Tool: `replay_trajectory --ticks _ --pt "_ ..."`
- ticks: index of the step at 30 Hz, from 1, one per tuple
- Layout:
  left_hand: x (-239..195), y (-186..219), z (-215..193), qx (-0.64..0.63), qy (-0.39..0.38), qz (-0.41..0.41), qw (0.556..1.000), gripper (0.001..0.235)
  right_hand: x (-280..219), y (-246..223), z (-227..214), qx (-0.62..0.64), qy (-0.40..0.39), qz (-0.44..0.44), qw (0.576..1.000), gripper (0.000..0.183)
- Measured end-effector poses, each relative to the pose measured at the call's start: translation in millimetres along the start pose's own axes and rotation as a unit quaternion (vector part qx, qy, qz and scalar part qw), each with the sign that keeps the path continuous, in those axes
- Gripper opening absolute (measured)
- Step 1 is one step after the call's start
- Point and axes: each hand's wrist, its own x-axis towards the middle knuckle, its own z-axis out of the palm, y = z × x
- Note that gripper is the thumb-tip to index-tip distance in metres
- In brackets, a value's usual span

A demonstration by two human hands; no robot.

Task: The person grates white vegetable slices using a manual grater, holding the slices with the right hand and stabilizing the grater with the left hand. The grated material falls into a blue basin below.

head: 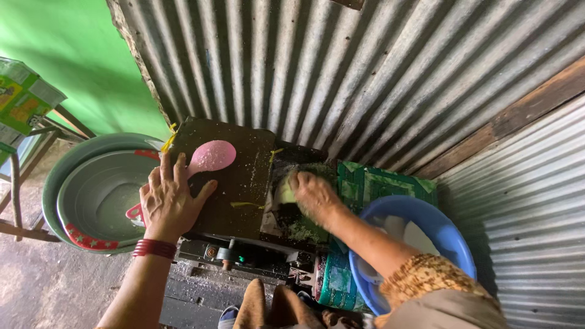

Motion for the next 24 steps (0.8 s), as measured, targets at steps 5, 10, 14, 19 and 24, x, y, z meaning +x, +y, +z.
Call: replay_trajectory --ticks 5,10,14,19,24 --pt "-1 -3 2 0.000 -0.003 0.000 1.000 0.090 -11 -23 12 -0.163 -0.042 -0.064 0.984 0.047" --pt "-2 -2 2 -0.002 -0.012 -0.001 1.000 0.090 -27 -40 12 -0.186 -0.073 -0.076 0.977 0.059" --pt "-3 0 2 0.019 -0.004 0.012 1.000 0.089 -30 -46 1 -0.178 -0.016 -0.015 0.984 0.059" --pt "-2 -1 5 0.024 -0.015 0.010 1.000 0.090 -31 -44 -18 -0.216 0.048 0.038 0.974 0.044" --pt "-3 -4 7 0.018 -0.010 0.015 1.000 0.091 -25 -42 -35 -0.113 0.054 0.058 0.990 0.041"
